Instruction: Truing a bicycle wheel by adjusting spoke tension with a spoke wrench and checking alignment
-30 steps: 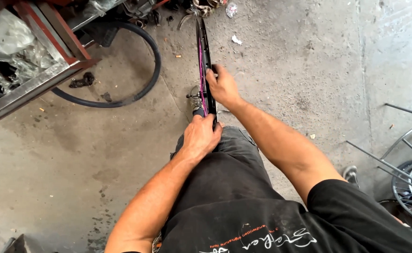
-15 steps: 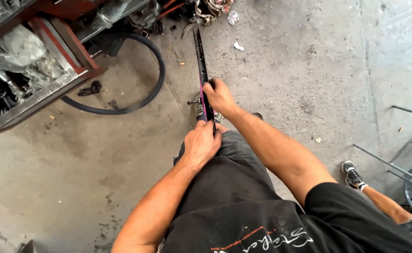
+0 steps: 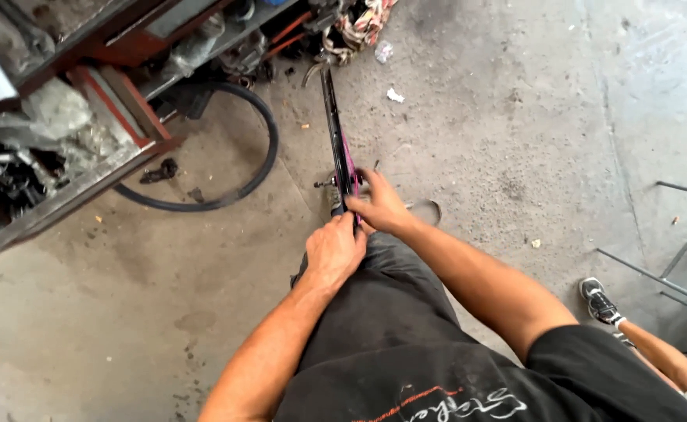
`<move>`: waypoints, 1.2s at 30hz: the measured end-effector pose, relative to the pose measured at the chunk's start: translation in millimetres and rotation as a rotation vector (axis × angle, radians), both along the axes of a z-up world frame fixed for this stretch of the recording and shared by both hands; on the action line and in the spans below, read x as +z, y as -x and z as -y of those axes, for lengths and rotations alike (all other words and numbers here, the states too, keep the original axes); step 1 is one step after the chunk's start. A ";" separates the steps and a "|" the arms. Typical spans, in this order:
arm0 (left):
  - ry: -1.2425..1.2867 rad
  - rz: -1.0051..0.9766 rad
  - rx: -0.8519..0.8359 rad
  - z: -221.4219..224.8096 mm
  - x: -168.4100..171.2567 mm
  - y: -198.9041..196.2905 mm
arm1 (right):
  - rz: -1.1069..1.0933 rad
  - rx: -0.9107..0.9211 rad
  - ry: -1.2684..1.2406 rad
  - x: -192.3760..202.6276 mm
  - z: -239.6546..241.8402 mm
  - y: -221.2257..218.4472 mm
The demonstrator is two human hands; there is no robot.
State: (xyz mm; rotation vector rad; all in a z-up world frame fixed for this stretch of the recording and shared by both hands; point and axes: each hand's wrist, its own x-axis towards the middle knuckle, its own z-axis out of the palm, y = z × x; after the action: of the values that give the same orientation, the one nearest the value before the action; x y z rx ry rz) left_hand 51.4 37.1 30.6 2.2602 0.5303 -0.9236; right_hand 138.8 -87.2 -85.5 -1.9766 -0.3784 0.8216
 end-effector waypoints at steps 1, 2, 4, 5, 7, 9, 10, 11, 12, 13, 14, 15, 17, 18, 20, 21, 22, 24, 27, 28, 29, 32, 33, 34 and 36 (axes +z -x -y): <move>-0.030 0.035 -0.011 -0.3 1.9 -2.3 | -0.364 -0.137 0.059 4.8 3.8 7.4; -0.054 0.069 -0.029 1.4 4.0 -3.9 | -0.729 -0.282 0.127 10.6 10.6 16.4; -0.047 0.052 -0.040 2.5 1.1 -3.3 | -0.642 -0.136 0.258 21.5 8.3 6.1; -0.044 0.045 -0.054 2.4 -1.0 -7.0 | -0.542 0.007 0.380 26.6 6.3 -3.4; -0.042 0.040 -0.057 -2.2 3.4 -23.1 | -0.433 0.063 0.374 27.0 -3.8 -18.8; -0.031 0.043 -0.064 -6.9 11.7 -46.0 | -0.319 0.111 0.376 23.9 -9.5 -37.5; -0.005 0.053 -0.037 -14.5 17.8 -62.2 | -0.268 0.100 0.352 19.0 -17.5 -51.3; 0.021 0.063 -0.011 -22.2 23.5 -78.0 | -0.218 0.089 0.327 13.6 -26.0 -64.8; 0.014 0.053 -0.007 -29.1 26.5 -96.0 | -0.227 0.096 0.320 -1.9 -34.1 -85.1; -0.009 0.137 0.051 -35.7 27.9 -113.6 | -0.211 0.023 0.258 -19.0 -42.2 -104.7; -0.017 0.212 0.104 -36.0 28.7 -127.6 | -0.205 -0.059 0.211 -35.7 -40.8 -117.9; -0.010 0.192 0.101 -30.5 24.0 -123.5 | -0.224 -0.061 0.220 3.2 -46.5 -118.7; -0.070 0.208 0.235 -26.0 17.5 -128.0 | -0.607 -0.264 0.143 83.6 -67.4 -139.6; -0.080 0.220 0.233 -16.2 15.4 -101.4 | -0.599 -0.262 0.130 63.1 -67.3 -140.1; -0.038 0.230 0.106 6.3 10.0 -46.8 | -0.547 -0.390 0.200 22.2 -63.9 -139.6; -0.042 0.231 0.101 13.1 19.6 -29.8 | -0.547 -0.393 0.195 13.9 -64.0 -145.9; 0.025 0.245 0.073 21.5 30.7 -7.5 | -0.515 -0.384 0.202 5.0 -59.6 -145.4; 0.104 0.254 0.040 32.8 35.3 24.2 | -0.486 -0.385 0.219 8.7 -51.9 -143.8; 0.169 0.074 0.067 36.7 21.0 36.8 | -0.571 -0.366 0.227 32.0 -51.9 -144.6; 0.174 0.021 0.060 37.0 19.6 33.3 | -0.588 -0.407 0.181 27.4 -50.8 -142.5; 0.179 -0.033 0.054 37.5 18.2 29.6 | -0.604 -0.447 0.134 22.8 -49.5 -140.7; 0.160 -0.065 0.070 37.5 -2.8 35.1 | -0.668 -0.491 0.075 22.0 -40.3 -132.3; 0.161 -0.067 0.063 38.3 -4.9 41.2 | -0.669 -0.498 0.074 36.6 -28.4 -121.8; 0.144 -0.030 0.053 38.0 -8.9 43.0 | -0.605 -0.366 0.071 51.2 -17.9 -116.0; 0.126 0.009 0.045 38.0 -15.9 42.6 | -0.536 -0.233 0.068 56.8 6.1 -84.3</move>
State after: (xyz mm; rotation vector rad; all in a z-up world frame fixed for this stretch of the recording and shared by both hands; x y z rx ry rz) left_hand 8.7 -0.9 14.7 2.1302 0.5022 -0.8984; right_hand 223.1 -93.2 -28.7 -1.7322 0.1914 1.1728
